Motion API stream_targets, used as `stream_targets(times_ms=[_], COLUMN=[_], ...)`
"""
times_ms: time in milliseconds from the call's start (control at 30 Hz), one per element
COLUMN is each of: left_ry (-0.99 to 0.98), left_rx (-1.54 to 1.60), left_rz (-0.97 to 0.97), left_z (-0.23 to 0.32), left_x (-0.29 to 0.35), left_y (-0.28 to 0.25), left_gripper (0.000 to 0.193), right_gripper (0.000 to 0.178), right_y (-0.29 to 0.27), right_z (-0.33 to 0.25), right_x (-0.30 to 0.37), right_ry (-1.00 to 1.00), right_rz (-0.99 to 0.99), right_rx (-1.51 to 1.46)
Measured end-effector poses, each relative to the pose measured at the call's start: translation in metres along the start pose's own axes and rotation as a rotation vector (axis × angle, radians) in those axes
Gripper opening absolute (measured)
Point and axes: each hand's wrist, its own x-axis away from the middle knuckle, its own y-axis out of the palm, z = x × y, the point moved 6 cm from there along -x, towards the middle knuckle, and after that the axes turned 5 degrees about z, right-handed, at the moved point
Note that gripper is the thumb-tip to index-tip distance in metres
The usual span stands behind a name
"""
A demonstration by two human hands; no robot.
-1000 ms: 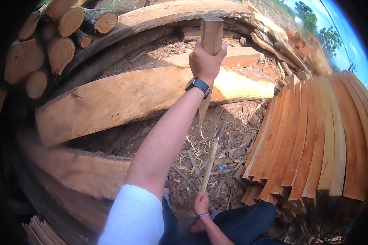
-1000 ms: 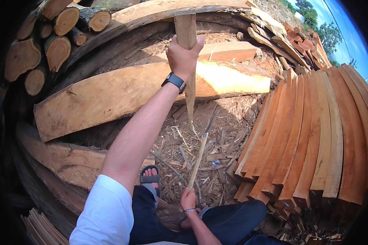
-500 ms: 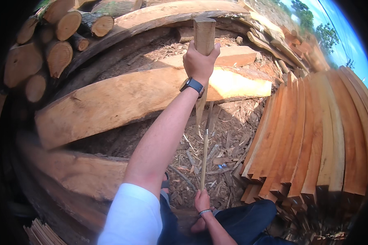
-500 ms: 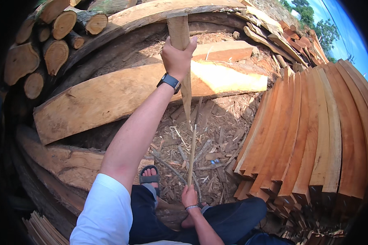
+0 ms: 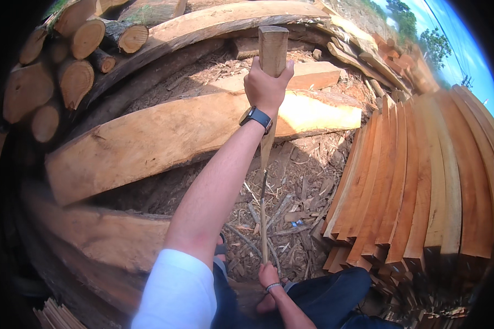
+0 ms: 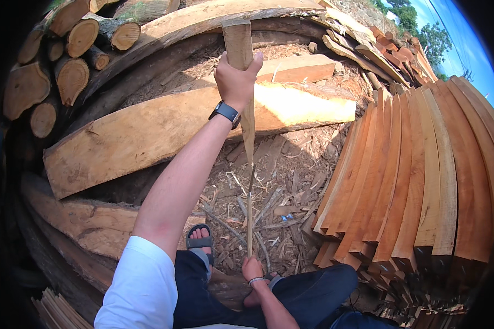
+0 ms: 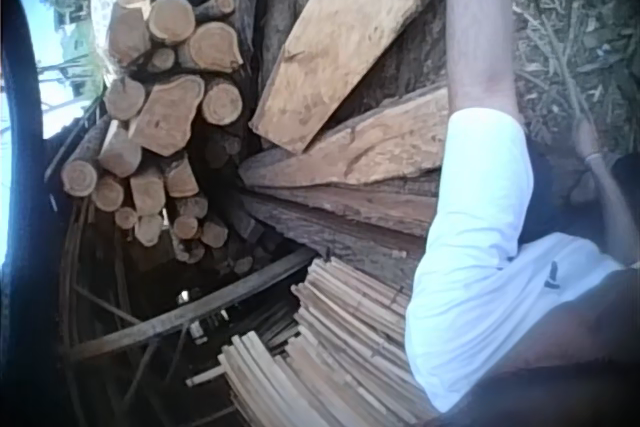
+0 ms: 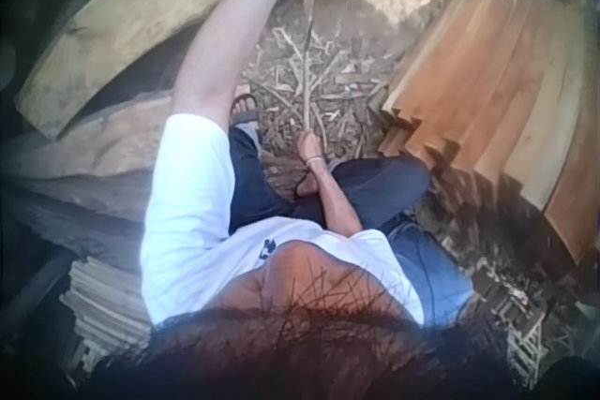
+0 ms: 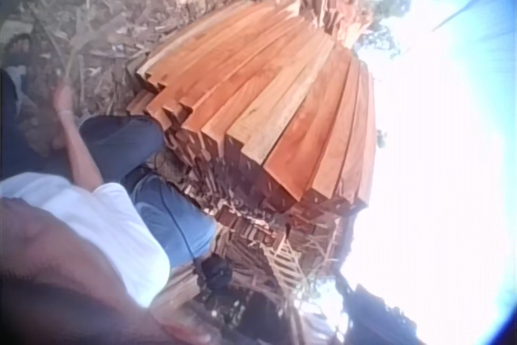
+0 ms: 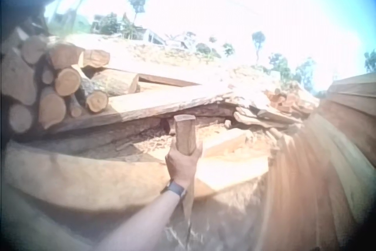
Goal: The person uses a chisel to shave and carve a wooden plank while holding it steady against a pile of logs.
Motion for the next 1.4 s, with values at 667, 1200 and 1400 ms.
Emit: stream_targets(times_ms=[667, 1200, 1400], left_ry=[0.027, 0.030, 0.051], left_rx=[-0.004, 0.023, 0.002], left_rz=[0.005, 0.017, 0.025], left_z=[-0.002, -0.004, -0.006], left_x=[0.000, 0.001, -0.002], left_y=[0.002, 0.000, 0.003], left_gripper=[0.048, 0.050, 0.049], right_gripper=[0.028, 0.031, 0.033], right_y=[-0.022, -0.020, -0.014], right_z=[-0.025, -0.031, -0.019], right_x=[0.004, 0.013, 0.004], right_ry=[0.028, -0.020, 0.065], right_rz=[0.011, 0.053, -0.047], right_rx=[-0.034, -0.039, -0.060])
